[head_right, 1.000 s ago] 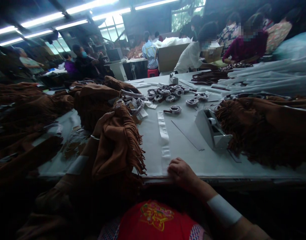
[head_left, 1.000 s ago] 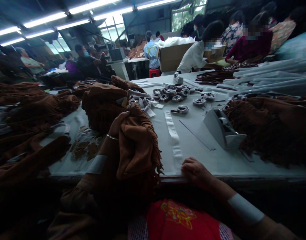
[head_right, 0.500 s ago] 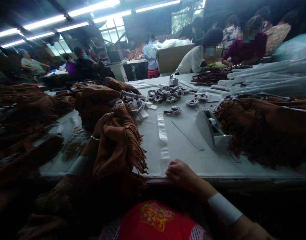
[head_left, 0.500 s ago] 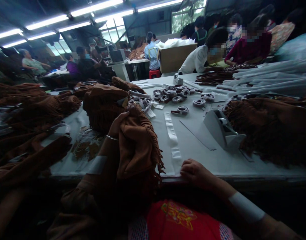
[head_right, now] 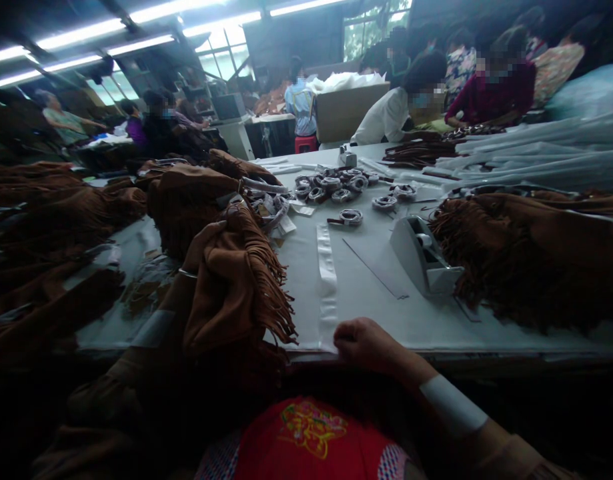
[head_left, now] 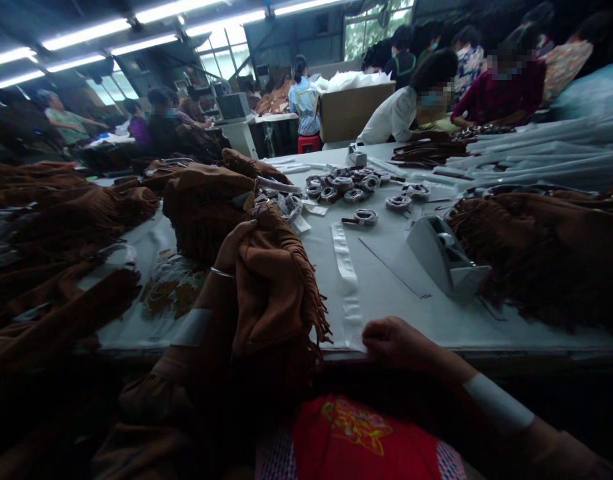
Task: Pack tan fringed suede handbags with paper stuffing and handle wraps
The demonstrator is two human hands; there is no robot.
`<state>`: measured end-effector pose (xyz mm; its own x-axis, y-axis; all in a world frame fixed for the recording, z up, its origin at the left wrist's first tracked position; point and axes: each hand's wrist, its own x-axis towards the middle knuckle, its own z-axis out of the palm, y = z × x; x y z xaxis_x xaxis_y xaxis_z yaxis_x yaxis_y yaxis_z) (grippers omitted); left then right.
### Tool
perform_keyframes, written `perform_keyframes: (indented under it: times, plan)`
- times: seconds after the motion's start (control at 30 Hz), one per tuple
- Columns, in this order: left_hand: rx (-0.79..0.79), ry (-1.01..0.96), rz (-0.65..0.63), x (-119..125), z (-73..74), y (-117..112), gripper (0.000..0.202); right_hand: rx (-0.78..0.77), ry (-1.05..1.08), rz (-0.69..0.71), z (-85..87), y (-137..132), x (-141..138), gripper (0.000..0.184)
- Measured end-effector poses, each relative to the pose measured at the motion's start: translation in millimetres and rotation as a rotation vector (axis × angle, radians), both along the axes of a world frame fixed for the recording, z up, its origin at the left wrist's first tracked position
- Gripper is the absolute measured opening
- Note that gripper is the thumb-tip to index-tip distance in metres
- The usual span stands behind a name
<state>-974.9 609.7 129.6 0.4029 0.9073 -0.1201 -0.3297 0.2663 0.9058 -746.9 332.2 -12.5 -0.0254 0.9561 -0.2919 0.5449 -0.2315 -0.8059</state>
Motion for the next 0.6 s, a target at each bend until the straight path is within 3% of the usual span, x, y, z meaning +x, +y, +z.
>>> perform_keyframes:
  times: [0.33, 0.5, 0.6]
  plan:
    - [-0.012, 0.000, -0.036, -4, -1.9, 4, 0.023, -0.083, -0.012, 0.093, 9.5, 3, 5, 0.025]
    - [-0.013, -0.001, -0.013, -5, -1.2, 3, 0.024, 0.031, -0.075, 0.097, 10.5, 1, 2, 0.021]
    - [-0.012, -0.016, -0.007, -9, 2.6, 2, 0.027, 0.135, -0.132, 0.003, 8.6, 5, 6, 0.020]
